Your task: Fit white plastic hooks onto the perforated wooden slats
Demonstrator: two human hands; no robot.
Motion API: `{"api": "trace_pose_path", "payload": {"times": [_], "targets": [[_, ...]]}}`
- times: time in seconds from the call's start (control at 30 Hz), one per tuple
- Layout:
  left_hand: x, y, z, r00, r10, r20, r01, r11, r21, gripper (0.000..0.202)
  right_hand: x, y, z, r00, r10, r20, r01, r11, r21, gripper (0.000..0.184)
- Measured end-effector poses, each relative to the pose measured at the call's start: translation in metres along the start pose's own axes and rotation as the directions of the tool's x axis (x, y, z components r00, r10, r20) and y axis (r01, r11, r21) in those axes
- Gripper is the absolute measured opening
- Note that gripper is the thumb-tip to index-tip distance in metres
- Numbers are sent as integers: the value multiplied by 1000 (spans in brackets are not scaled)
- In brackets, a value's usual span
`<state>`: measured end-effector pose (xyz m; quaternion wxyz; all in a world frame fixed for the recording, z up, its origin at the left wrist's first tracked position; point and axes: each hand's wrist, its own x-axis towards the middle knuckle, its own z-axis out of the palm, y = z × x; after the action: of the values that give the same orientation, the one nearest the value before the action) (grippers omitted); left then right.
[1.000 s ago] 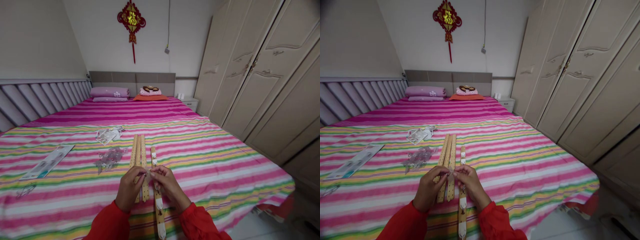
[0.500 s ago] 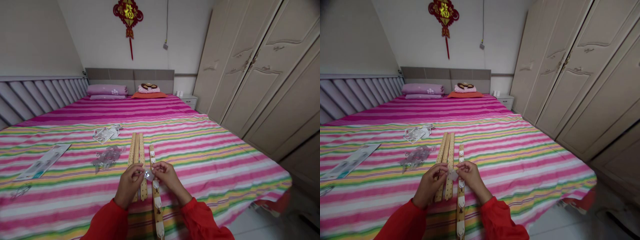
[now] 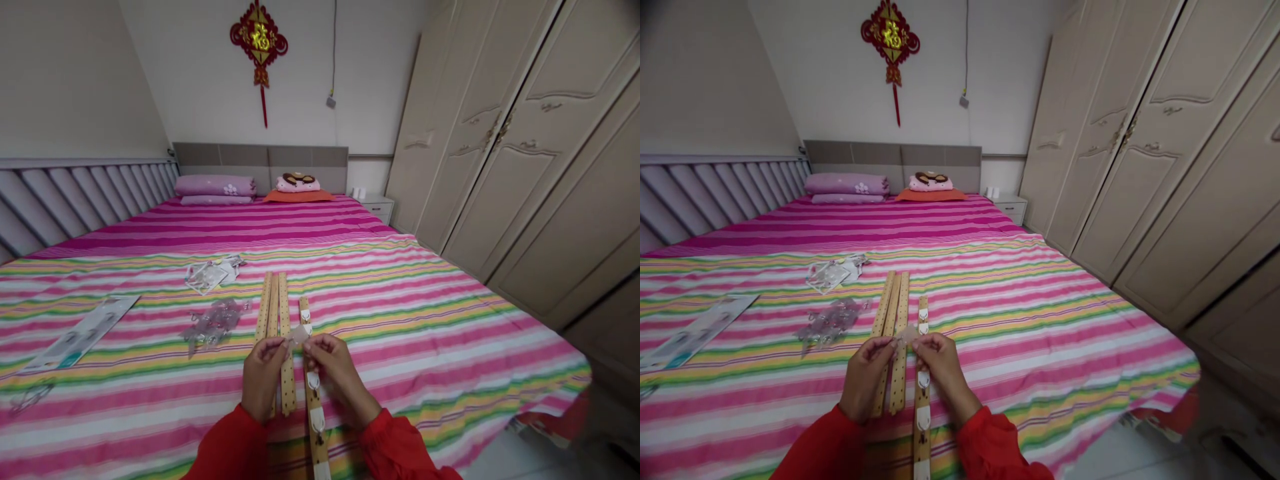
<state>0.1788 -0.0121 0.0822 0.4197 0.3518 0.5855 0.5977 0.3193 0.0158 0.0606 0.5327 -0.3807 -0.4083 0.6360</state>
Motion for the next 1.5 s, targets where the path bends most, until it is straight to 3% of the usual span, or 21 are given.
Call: {"api": "trace_pose_path", "payload": {"times": [0.37, 0.67, 0.83, 1.03, 1.2, 1.37, 1.5], "targets": [[-2, -9, 20, 999, 9, -39, -11, 997, -73, 40, 12, 5, 9, 999, 38, -38, -36, 998, 57, 19], [14, -14, 28, 991, 17, -134, -30, 995, -94, 37, 24, 9, 14, 997, 36, -70, -23, 983, 181, 26], [24, -15, 35, 986, 8, -169, -24, 995, -94, 37, 30, 7, 18, 997, 24, -79, -11, 987, 163, 26], [37, -20, 44, 998, 31, -61, -39, 990, -135, 37, 52, -2, 19, 989, -53, -140, 66, 994, 89, 20], [60, -22, 38, 994, 103, 32, -100, 990, -101, 33, 87, -7, 2, 984, -76, -162, 79, 997, 12, 20], [94, -33, 26, 975, 191, 111, -204, 971, 123, 24, 117, -1, -16, 981, -36, -191, 31, 999, -31, 19], [113, -45, 24, 909, 337, 244, -407, 842, 354, 27, 132, 13, -20, 977, -29, -209, 24, 999, -24, 18]]}}
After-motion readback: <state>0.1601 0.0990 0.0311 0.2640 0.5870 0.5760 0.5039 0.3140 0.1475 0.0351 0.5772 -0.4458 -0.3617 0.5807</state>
